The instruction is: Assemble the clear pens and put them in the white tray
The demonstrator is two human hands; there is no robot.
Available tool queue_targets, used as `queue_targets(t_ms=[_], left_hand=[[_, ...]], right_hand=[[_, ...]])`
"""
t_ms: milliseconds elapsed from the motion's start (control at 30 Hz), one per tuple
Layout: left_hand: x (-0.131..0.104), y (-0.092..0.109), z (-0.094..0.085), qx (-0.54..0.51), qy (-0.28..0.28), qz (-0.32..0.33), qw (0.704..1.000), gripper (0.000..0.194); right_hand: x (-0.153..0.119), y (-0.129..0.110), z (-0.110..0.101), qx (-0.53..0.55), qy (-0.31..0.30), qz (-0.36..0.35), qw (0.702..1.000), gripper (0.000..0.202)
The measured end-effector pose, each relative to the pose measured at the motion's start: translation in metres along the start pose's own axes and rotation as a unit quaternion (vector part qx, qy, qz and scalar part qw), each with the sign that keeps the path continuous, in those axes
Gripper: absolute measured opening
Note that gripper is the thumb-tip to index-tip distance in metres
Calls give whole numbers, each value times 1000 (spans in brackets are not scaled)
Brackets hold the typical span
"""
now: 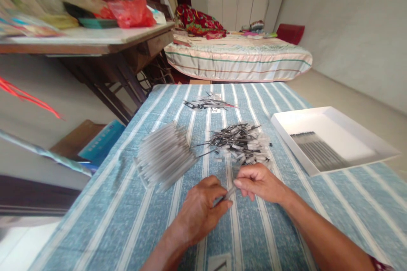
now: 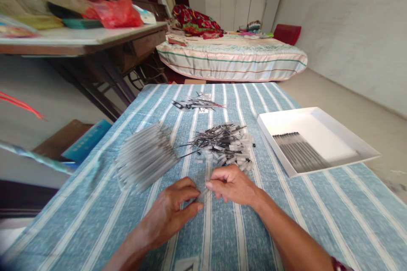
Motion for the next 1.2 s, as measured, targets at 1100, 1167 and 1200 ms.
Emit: queue_targets(t_ms=[1100,1167,1200], left_hand=[[1,-23,-12,-448,138,-207,858,19],[1,-23,-13,-446,147,-206,859,19],[1,-24,-14,-445,151,-206,858,19]], right_hand=[[-5,20,-63,-220,70,30,972,13],[-6,21,-62,-249,59,30,966,12],[-6,21,-62,-261,56,31,963,12]])
Point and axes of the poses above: each hand's wrist, its own x-axis towards the middle knuckle, its own z-axis out of the palm, y = z × x, the point moved 6 cm from there along x, towards the middle knuckle, and after that the axes turned 2 degrees about -z, right-handed, at the moved point
